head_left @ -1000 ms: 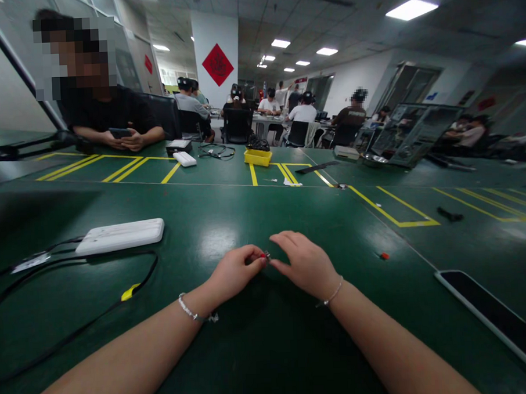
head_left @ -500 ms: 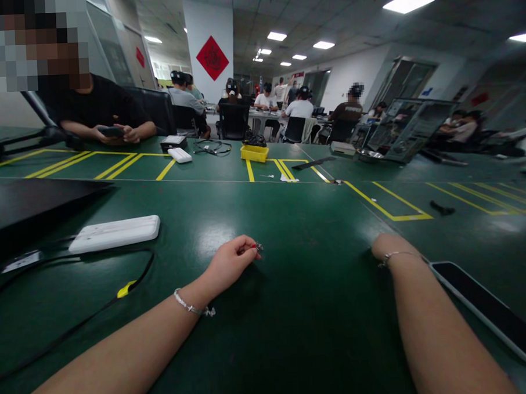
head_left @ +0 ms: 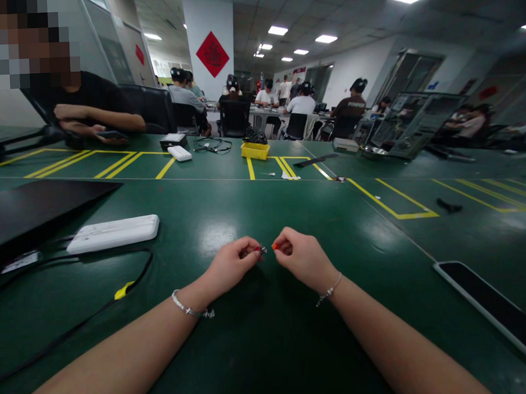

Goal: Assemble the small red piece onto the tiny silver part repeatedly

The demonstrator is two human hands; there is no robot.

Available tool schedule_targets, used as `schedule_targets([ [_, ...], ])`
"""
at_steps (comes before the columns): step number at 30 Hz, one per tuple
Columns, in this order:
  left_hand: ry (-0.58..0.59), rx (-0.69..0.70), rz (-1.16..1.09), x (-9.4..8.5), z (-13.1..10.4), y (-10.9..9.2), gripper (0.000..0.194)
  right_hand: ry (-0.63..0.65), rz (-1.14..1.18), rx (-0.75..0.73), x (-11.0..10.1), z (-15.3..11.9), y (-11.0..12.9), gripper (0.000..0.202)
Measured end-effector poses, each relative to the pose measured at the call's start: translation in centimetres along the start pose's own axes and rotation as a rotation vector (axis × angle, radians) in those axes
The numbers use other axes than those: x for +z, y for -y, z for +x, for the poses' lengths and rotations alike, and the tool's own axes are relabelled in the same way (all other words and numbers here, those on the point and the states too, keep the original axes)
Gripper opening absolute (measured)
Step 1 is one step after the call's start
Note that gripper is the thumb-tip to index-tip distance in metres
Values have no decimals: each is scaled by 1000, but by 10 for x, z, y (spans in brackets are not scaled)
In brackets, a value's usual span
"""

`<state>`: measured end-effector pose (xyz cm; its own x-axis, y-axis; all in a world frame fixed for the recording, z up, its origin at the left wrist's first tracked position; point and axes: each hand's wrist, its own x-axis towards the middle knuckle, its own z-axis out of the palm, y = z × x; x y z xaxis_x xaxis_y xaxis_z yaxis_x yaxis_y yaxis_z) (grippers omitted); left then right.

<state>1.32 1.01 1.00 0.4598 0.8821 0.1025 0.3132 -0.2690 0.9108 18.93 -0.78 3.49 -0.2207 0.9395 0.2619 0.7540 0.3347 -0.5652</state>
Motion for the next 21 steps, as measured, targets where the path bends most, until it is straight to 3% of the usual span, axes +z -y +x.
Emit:
schedule_targets([
  [13,52,36,121,0,-1,-1,16,3,43,-129,5,-5,0,18],
  [21,40,38,123,1,0,3,16,-30,96,-62,8,-5,-1,13],
])
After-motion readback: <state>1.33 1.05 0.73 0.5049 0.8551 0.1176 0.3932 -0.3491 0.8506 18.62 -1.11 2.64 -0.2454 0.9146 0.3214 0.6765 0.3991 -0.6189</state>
